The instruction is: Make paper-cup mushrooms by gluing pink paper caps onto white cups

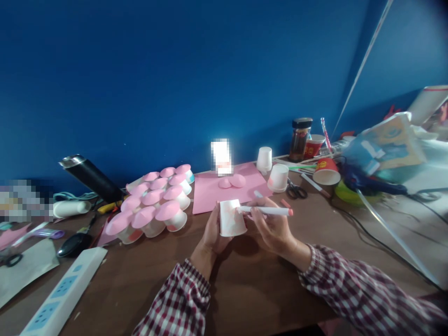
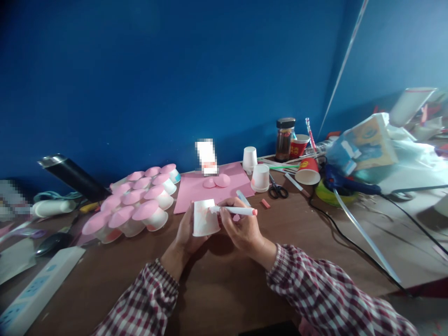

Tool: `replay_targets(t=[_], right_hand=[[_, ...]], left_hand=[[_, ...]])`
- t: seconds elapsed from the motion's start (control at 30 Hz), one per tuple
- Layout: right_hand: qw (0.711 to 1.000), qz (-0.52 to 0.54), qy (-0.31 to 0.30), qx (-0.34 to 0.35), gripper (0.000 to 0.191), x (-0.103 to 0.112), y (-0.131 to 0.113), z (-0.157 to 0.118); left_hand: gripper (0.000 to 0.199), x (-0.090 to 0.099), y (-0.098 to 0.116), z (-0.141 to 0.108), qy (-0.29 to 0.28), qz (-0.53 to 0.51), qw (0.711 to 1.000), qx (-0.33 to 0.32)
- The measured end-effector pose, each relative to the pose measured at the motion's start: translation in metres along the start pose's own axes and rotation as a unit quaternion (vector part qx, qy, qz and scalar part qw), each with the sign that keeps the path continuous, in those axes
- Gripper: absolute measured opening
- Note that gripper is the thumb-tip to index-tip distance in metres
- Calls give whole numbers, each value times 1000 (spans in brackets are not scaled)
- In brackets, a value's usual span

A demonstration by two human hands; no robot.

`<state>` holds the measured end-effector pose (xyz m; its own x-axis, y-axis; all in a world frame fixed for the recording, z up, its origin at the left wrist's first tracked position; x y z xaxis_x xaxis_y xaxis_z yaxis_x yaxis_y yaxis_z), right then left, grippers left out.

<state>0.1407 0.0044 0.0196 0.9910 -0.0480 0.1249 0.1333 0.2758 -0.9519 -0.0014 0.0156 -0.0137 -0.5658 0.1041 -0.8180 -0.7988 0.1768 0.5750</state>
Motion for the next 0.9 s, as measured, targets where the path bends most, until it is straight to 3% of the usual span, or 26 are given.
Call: replay_targets(t=[0.47, 0.9], right_hand=[[1000, -7, 26, 6, 17, 3, -8, 1], [1000, -20, 9, 2, 15, 1, -9, 1]], left_hand=[[53, -6, 3, -1, -2, -14, 1000, -15], [48, -6, 5, 0, 31, 1, 999, -28]])
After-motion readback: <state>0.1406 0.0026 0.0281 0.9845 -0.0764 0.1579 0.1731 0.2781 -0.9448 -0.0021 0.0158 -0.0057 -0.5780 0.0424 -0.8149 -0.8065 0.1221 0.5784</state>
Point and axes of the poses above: each hand's wrist, its own z-axis towards the middle knuckle, its own x-axis out of the back of the hand, y = z × x, the point moved 4 cm from there along z, towards the middle knuckle, and after that the axes turned 15 degrees about -x, right-handed, at the moved point
